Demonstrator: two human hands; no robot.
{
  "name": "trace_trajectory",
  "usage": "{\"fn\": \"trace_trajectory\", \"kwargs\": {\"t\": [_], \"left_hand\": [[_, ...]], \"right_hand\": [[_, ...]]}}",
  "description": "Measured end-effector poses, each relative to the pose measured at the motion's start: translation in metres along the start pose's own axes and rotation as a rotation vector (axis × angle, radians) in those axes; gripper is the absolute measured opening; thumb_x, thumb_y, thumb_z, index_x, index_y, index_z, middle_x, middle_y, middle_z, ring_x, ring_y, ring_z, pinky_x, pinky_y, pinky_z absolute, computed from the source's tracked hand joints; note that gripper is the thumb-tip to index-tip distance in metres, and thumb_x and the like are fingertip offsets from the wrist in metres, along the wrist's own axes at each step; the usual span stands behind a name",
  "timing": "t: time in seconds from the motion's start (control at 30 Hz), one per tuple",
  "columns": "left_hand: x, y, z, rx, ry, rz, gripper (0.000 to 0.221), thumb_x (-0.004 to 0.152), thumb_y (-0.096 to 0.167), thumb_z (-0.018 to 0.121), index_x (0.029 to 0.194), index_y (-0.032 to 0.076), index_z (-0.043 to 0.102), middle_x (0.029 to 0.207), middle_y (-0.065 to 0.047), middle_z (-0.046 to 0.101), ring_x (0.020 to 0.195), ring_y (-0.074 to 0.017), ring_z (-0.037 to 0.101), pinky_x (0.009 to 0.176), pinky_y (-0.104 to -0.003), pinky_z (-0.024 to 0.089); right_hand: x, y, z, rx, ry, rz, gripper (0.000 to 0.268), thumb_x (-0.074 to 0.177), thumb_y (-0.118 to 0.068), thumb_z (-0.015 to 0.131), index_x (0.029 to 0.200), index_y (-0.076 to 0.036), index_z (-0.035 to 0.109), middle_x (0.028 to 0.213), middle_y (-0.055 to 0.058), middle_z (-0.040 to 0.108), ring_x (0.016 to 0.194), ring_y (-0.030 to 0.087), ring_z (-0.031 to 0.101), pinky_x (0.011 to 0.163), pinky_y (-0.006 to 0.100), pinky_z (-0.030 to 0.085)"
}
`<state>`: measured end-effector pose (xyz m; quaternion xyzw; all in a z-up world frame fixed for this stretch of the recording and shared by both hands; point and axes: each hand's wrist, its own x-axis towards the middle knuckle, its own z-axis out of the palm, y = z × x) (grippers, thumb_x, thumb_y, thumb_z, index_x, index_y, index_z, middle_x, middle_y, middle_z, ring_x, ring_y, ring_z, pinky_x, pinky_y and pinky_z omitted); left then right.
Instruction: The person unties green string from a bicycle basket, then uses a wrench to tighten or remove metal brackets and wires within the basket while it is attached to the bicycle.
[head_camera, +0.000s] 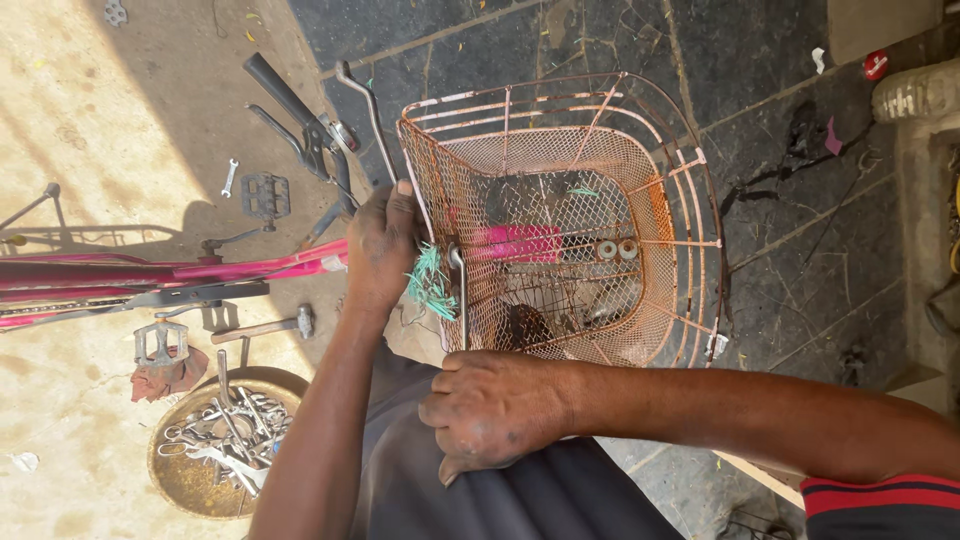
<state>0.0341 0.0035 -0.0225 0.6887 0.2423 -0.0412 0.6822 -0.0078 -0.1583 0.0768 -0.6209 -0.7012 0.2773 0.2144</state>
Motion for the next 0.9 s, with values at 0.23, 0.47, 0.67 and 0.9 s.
{"fn": "trace_trajectory", "kwargs": {"t": [0.23, 0.47, 0.67, 0.9], "left_hand": [[0.005, -0.009, -0.006, -0.354, -0.158, -0.204, 0.067, 0.101, 0.064, 0.040, 0.078, 0.004, 0.062, 0.068, -0.006, 0.067, 0.062, -0.0147, 0.066, 0.056, -0.029, 0.052], [0.003, -0.010, 0.004, -0.346, -0.148, -0.166, 0.066, 0.101, 0.064, 0.039, 0.076, 0.008, 0.060, 0.065, -0.005, 0.062, 0.054, -0.0124, 0.056, 0.049, -0.027, 0.046], [0.008, -0.012, 0.009, -0.376, -0.104, -0.112, 0.063, 0.103, 0.061, 0.038, 0.080, 0.008, 0.063, 0.066, -0.002, 0.063, 0.055, -0.0098, 0.053, 0.051, -0.026, 0.041], [0.007, -0.028, 0.013, -0.367, -0.081, -0.107, 0.068, 0.105, 0.061, 0.036, 0.070, 0.008, 0.060, 0.060, -0.002, 0.056, 0.053, -0.0107, 0.048, 0.051, -0.028, 0.038]], "right_hand": [[0.001, -0.001, -0.007, 0.052, 0.244, -0.024, 0.050, 0.091, -0.046, 0.076, 0.065, -0.011, 0.054, 0.081, 0.004, 0.054, 0.070, 0.020, 0.055, 0.064, 0.037, 0.044], [0.009, 0.026, -0.089, 0.583, 0.837, 0.437, 0.057, 0.110, -0.054, 0.055, 0.075, -0.009, 0.051, 0.086, 0.001, 0.056, 0.071, 0.012, 0.053, 0.058, 0.028, 0.045], [0.019, 0.112, -0.107, 1.182, 1.079, 0.612, 0.062, 0.100, -0.060, 0.059, 0.062, -0.014, 0.042, 0.069, 0.004, 0.053, 0.046, 0.007, 0.034, 0.041, 0.026, 0.029], [0.027, 0.144, -0.110, 1.320, 1.158, 0.794, 0.058, 0.092, -0.063, 0.060, 0.063, -0.016, 0.043, 0.064, 0.003, 0.051, 0.040, 0.007, 0.035, 0.038, 0.026, 0.031]]}}
